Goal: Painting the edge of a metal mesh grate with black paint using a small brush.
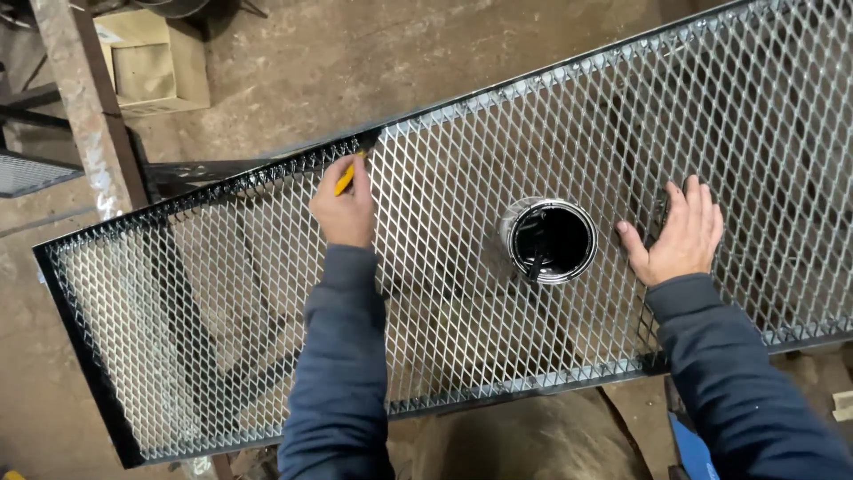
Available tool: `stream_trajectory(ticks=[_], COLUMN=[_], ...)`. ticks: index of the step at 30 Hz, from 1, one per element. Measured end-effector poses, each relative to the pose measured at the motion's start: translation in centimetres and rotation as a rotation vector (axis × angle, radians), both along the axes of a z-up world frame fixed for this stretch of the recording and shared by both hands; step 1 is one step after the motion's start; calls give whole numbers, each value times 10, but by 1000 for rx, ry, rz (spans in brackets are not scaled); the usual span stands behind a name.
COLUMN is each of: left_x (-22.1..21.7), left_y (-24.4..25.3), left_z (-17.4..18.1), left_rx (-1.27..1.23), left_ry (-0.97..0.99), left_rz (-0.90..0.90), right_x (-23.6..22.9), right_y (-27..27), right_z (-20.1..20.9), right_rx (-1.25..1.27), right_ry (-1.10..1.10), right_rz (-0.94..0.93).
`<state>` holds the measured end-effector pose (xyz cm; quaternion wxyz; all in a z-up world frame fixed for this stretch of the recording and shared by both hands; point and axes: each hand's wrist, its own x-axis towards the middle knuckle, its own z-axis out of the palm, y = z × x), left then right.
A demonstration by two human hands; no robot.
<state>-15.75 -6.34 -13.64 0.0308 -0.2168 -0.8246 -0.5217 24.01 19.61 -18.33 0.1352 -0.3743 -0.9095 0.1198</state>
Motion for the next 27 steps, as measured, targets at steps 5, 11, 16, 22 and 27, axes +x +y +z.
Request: stream_trajectory(ticks=[5,11,16,22,27], left_x=[7,8,5,4,3], left_y=[1,17,18,22,26], left_z=[20,21,8,7,-1], left_rx=[-29,-96,-186,-160,-149], left_ry=[40,204,265,223,192], left_rz=[-17,-65,-85,-78,-107], right_x=[-1,-2,-2,-1,6], right_y=[1,5,2,1,-5], right_z=[0,0,1,-1,0], right_rx=[3,12,28,12,3], right_ry=[-14,-8,-10,-17,-31], right_rz=[0,-5,8,12,2])
